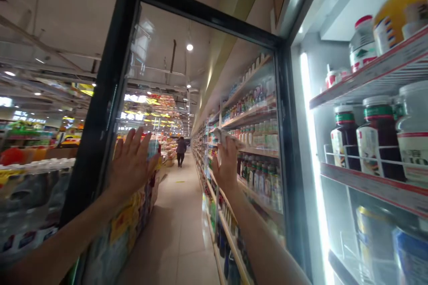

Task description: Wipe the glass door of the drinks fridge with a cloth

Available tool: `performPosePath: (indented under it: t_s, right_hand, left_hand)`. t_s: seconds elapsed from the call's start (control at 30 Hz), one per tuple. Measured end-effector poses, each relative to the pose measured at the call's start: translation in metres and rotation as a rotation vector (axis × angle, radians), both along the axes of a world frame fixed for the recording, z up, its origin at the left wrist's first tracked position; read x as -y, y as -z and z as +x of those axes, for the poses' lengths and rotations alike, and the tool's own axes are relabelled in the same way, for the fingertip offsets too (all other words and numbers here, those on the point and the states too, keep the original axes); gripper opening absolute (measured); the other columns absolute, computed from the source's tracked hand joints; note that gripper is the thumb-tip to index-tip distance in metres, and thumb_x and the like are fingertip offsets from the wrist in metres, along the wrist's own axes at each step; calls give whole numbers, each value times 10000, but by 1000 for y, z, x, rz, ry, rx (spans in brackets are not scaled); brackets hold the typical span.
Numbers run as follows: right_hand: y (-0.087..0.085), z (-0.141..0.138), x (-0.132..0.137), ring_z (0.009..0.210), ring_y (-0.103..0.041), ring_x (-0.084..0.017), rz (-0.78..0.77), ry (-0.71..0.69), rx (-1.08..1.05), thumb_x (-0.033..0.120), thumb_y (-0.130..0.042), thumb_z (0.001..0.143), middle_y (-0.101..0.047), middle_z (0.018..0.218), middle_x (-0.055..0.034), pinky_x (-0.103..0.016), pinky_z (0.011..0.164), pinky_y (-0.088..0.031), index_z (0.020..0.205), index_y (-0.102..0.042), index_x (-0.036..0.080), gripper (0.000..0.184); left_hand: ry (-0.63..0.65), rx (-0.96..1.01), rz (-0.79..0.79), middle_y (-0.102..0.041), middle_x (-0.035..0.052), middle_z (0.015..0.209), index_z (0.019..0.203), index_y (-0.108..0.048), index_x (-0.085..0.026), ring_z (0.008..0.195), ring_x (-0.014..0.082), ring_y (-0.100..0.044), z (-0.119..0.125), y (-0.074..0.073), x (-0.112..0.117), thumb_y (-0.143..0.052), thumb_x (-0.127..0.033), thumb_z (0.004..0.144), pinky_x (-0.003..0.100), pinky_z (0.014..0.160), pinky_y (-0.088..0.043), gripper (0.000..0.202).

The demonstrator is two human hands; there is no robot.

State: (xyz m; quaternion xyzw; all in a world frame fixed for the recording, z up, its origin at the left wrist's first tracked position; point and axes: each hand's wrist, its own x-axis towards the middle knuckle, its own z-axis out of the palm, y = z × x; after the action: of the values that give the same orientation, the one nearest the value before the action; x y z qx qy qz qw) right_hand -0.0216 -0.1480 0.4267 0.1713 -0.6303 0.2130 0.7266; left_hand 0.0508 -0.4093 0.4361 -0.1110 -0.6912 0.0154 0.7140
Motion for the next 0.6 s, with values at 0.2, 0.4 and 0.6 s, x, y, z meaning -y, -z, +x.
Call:
performPosePath:
  t_s: [0.2,0.4,0.6]
  right_hand:
    - [-18,3,-34,1297,-361,-236,204,185,37,265,-362,891,-530,1322,-68,-516,1078,-153,1374,-383,253,483]
    - [-16,-5,-23,1406,-168,-233,384,161,116,313,-313,913,-270,1510,-50,-537,1099,-155,1410,-308,282,498]
    - [-9,-22,-85,1371,-203,-355,-334,71,133,378,-168,927,-267,1452,-264,-622,1031,-192,1413,-298,83,582]
  left_hand:
    - [-2,9,-1,-280,161,1486,1410,-290,-136,1404,296,-156,-3,0,0,-412,-336,881,536,1116,-183,578]
    - [8,4,-6,-269,148,1495,1418,-270,-158,1405,285,-160,-6,0,3,-398,-354,886,516,1129,-159,581]
    - [0,33,19,-254,142,1502,1414,-276,-147,1411,280,-131,-2,0,-2,-374,-369,893,512,1130,-149,574]
